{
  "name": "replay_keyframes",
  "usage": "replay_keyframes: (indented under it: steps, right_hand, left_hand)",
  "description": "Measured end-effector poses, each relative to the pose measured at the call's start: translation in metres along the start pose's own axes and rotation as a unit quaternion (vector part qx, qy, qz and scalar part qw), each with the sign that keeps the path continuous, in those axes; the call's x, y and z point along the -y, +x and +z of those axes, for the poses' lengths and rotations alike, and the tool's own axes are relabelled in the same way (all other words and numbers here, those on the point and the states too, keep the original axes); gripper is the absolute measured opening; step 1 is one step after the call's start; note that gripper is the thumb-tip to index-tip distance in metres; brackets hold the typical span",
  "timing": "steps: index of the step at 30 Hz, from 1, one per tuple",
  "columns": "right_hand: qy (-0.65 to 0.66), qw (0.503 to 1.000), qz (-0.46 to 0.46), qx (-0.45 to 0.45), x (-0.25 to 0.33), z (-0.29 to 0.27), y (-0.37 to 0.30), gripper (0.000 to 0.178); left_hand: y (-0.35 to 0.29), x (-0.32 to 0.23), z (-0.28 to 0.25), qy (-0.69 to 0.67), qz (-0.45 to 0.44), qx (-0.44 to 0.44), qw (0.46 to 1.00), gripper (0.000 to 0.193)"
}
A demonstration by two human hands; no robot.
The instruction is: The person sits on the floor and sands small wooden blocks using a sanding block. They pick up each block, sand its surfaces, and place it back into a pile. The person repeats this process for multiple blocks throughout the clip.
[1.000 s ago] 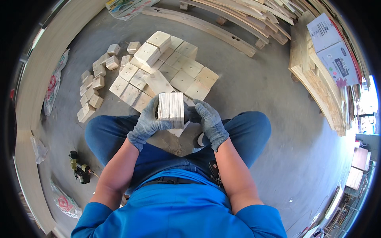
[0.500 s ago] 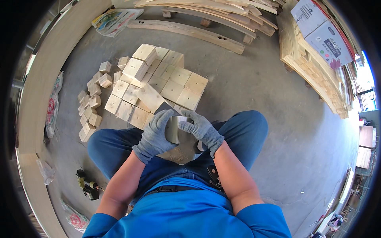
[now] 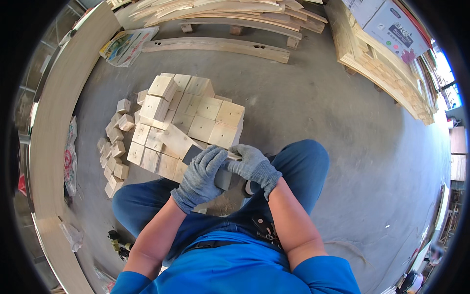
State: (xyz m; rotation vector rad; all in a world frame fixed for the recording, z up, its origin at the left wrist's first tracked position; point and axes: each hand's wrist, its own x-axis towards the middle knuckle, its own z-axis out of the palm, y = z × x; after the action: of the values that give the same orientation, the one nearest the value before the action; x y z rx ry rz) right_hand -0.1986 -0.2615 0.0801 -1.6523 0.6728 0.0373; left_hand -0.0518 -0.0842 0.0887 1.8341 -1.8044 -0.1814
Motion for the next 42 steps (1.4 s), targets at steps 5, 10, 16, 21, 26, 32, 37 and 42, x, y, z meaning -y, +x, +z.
replay_keyframes:
  steps: [5, 10, 16, 21, 26, 32, 37, 42]
  right_hand:
    - [0.028, 0.991, 0.008, -0.131, 0.007, -0.036, -0.002, 0.056]
    - [0.281, 0.910, 0.042, -0.303, -0.025, -0.103, 0.027, 0.054]
    - [0.161, 0.912, 0.063, -0.373, -0.023, -0.176, 0.102, 0.062]
    - [0.019, 0.954, 0.112, -0.277, -0.076, -0.212, 0.212, 0.069]
    - [-0.078, 0.962, 0.207, -0.159, -0.160, -0.199, 0.294, 0.069]
    - [-0.095, 0.980, 0.153, -0.084, -0.280, -0.157, 0.363, 0.059]
    - [-0.069, 0.986, 0.146, 0.033, -0.288, -0.127, 0.396, 0.066]
    - [-0.112, 0.983, 0.139, 0.031, -0.267, -0.088, 0.390, 0.050]
  left_hand:
    - [0.033, 0.019, -0.019, -0.030, -0.030, 0.000, 0.999, 0.113]
    - [0.054, 0.109, -0.018, 0.001, -0.181, -0.113, 0.977, 0.101]
    - [0.097, 0.198, 0.022, 0.093, -0.288, -0.130, 0.944, 0.088]
    - [0.105, 0.232, 0.067, 0.113, -0.321, -0.101, 0.935, 0.080]
    - [0.101, 0.235, 0.084, 0.168, -0.340, -0.052, 0.924, 0.078]
    - [0.114, 0.226, 0.078, 0.157, -0.346, -0.020, 0.925, 0.078]
    - [0.116, 0.229, 0.078, 0.158, -0.342, -0.019, 0.926, 0.077]
    - [0.117, 0.227, 0.075, 0.158, -0.343, -0.014, 0.926, 0.076]
